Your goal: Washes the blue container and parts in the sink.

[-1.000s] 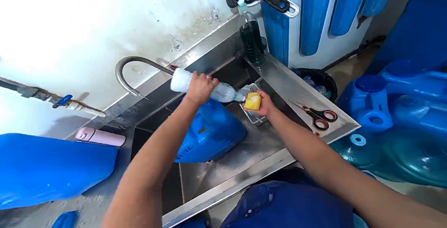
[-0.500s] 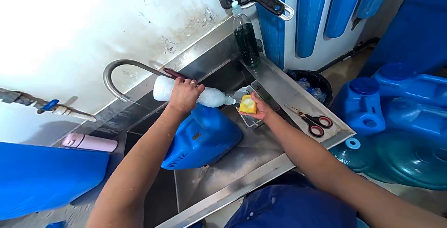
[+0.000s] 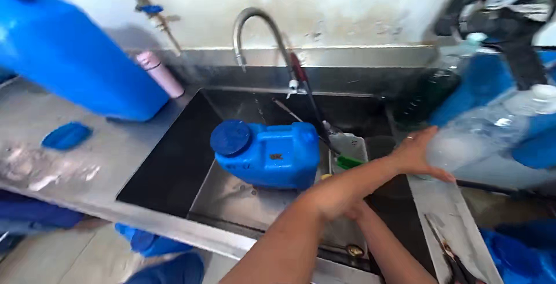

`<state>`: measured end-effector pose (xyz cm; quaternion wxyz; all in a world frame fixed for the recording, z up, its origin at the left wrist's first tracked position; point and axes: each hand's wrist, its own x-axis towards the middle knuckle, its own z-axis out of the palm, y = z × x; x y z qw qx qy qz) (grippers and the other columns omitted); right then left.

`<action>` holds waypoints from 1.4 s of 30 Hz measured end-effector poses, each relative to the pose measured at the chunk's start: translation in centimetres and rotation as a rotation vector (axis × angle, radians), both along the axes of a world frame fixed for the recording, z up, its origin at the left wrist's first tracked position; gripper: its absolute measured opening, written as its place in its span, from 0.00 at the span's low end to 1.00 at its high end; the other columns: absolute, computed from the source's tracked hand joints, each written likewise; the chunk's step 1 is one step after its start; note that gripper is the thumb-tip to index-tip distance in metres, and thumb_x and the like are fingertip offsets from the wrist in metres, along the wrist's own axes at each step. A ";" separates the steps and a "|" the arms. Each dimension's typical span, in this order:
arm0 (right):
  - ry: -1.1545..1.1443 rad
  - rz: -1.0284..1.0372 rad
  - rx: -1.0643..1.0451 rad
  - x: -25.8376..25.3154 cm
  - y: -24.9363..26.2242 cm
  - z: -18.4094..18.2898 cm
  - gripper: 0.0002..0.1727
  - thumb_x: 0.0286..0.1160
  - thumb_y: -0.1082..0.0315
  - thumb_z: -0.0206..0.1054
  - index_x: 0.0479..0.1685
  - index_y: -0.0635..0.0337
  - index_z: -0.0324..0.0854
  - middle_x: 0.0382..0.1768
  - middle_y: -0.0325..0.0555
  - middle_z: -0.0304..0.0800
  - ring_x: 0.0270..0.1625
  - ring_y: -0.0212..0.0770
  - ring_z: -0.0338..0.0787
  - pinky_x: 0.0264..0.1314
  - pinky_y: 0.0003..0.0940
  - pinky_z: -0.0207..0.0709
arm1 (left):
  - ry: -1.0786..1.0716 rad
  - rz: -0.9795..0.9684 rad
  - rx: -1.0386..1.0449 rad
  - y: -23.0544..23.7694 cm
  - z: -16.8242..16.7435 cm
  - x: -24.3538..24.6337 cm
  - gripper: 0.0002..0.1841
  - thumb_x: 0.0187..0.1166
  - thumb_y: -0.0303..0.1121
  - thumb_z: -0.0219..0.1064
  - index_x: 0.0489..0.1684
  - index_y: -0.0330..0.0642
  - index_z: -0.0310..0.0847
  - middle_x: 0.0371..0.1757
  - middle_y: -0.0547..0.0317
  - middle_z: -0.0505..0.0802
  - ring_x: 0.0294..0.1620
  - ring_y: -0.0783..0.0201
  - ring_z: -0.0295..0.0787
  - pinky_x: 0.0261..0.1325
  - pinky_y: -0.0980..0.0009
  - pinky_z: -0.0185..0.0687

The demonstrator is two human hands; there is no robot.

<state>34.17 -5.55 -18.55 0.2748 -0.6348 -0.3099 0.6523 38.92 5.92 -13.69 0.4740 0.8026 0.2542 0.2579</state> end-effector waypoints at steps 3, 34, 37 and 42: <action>0.279 -0.122 0.214 -0.2 1.8 -0.7 0.26 0.97 0.58 0.33 0.44 0.64 0.74 0.21 0.33 0.81 0.22 0.26 0.82 0.27 0.21 0.80 | 0.235 -0.038 0.221 0.2 4.0 -11.3 0.37 0.67 0.34 0.82 0.78 0.29 0.75 0.79 0.32 0.79 0.82 0.41 0.74 0.84 0.48 0.67; -1.039 0.357 0.853 -17.6 12.2 6.2 0.32 0.84 0.54 0.61 0.75 0.73 0.72 0.67 0.73 0.84 0.69 0.70 0.86 0.65 0.67 0.78 | 1.006 0.635 0.120 2.1 5.0 -41.1 0.64 0.56 0.69 0.79 0.98 0.63 0.41 0.97 0.38 0.45 0.94 0.27 0.37 0.80 0.20 0.45; -1.075 0.320 0.921 -17.6 11.7 5.7 0.30 0.83 0.56 0.63 0.70 0.77 0.74 0.61 0.77 0.85 0.64 0.73 0.88 0.59 0.68 0.80 | 1.014 0.640 0.005 1.8 6.8 -41.7 0.66 0.57 0.68 0.80 0.98 0.55 0.41 0.94 0.32 0.49 0.91 0.26 0.46 0.79 0.26 0.57; -1.089 0.324 0.919 -17.7 11.8 5.7 0.30 0.83 0.56 0.63 0.70 0.77 0.74 0.60 0.76 0.86 0.64 0.73 0.88 0.59 0.68 0.80 | 0.897 0.777 -0.118 -2.4 7.0 -43.6 0.59 0.76 0.66 0.66 0.94 0.30 0.39 0.91 0.25 0.56 0.87 0.29 0.61 0.84 0.38 0.64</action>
